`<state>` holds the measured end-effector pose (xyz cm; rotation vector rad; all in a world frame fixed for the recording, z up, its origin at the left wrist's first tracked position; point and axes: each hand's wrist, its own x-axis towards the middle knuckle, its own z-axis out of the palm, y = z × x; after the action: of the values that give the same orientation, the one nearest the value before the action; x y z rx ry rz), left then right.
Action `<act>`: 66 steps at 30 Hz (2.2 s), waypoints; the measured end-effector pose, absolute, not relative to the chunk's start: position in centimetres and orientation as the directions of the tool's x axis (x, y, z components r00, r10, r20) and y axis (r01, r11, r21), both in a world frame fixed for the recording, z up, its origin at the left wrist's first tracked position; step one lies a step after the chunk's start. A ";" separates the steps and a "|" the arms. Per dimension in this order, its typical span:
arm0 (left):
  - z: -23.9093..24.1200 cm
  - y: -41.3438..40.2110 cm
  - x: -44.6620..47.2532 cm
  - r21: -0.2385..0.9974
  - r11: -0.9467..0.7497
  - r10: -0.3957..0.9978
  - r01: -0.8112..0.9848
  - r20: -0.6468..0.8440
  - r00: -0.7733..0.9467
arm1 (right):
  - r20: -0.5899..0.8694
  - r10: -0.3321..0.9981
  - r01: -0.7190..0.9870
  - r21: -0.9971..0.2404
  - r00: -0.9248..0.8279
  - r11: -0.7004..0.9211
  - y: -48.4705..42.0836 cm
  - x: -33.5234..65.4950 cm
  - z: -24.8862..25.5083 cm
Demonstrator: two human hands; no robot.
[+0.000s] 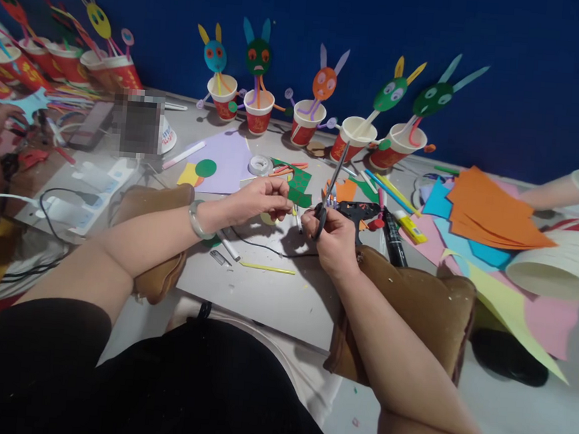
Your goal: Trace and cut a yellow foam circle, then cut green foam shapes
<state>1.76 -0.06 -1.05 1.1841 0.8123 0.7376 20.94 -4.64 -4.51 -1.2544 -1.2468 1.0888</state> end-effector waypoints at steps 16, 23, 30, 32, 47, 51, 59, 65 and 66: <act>0.2 -0.3 1.2 0.922 0.301 0.873 -0.244 -0.163 0.460 | 0.110 0.969 0.213 -0.964 -0.221 0.158 -5.3 20.9 -3.7; -0.2 -0.1 1.2 0.924 0.291 0.871 -0.250 -0.148 0.468 | 0.106 0.955 0.238 -0.955 -0.278 0.176 -5.5 20.7 -3.7; -0.5 0.1 1.1 0.931 0.279 0.869 -0.234 -0.141 0.475 | 0.127 0.950 0.220 -0.956 -0.286 0.194 -5.6 20.7 -3.9; -0.5 0.1 1.1 0.933 0.276 0.867 -0.231 -0.137 0.479 | 0.133 0.951 0.221 -0.955 -0.280 0.199 -5.5 20.7 -3.9; -1.0 0.4 1.1 0.930 0.278 0.858 -0.239 -0.129 0.497 | 0.128 0.947 0.231 -0.952 -0.293 0.200 -5.4 20.9 -4.3; -1.2 0.4 1.0 0.931 0.267 0.857 -0.249 -0.111 0.503 | 0.120 0.951 0.220 -0.957 -0.286 0.187 -5.4 20.9 -4.4; -1.7 0.6 0.9 0.957 0.173 0.809 -0.231 -0.005 0.587 | 0.147 0.949 0.191 -0.960 -0.279 0.205 -5.4 20.8 -4.6; -2.2 0.7 0.9 0.971 0.136 0.796 -0.195 0.010 0.605 | 0.146 0.947 0.203 -0.957 -0.287 0.209 -5.4 20.8 -4.6; -2.3 0.7 0.9 0.973 0.124 0.802 -0.192 0.016 0.598 | 0.140 0.947 0.209 -0.956 -0.288 0.205 -5.4 20.9 -4.6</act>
<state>0.93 0.73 -2.26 1.2439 0.6085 0.7933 20.85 -5.39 -4.62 -1.1022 -1.6690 1.1459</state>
